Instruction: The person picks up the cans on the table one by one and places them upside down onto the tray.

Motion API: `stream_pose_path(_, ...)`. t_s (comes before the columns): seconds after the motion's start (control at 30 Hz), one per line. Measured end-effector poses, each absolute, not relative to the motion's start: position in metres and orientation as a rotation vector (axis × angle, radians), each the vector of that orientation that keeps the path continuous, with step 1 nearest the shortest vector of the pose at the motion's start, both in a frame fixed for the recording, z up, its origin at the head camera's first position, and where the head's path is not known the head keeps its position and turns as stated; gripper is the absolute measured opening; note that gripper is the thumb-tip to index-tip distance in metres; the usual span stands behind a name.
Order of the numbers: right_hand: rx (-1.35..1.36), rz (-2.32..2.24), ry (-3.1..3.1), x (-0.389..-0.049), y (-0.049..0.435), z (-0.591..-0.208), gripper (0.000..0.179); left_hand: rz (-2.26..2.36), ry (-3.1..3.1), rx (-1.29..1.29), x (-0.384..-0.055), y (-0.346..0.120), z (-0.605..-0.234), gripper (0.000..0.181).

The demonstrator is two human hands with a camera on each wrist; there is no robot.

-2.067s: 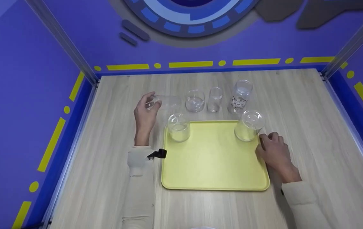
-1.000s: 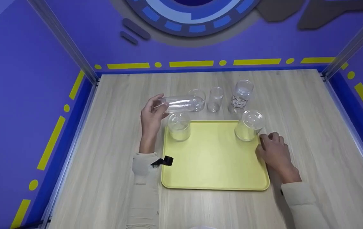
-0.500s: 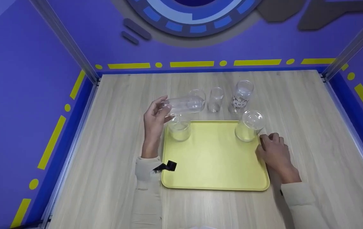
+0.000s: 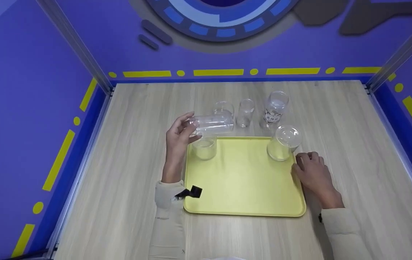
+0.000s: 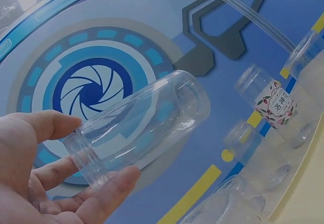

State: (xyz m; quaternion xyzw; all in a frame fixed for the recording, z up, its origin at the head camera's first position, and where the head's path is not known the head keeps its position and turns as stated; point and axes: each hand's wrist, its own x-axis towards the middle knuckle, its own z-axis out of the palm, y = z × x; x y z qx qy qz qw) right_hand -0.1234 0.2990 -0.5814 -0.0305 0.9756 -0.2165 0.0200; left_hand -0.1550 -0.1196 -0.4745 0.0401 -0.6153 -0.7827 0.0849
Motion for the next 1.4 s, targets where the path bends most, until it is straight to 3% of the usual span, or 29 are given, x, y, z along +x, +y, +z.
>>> stream_pose_path(0.47,0.11,-1.127,3.062,-0.121,0.297,-0.548,0.055,-2.332,-1.857,0.121,-0.151,-0.115,-0.474,0.037)
stream_pose_path(0.7,0.211,-1.549,3.09,-0.12,0.287,-0.521,0.05,-2.333,-1.846,0.117,-0.154,-0.112,-0.473,0.037)
stream_pose_path(1.4,-0.123,-1.824,3.152,-0.127,0.257,-0.492,0.045,-2.347,-1.867,0.064,-0.151,-0.11,-0.474,0.039)
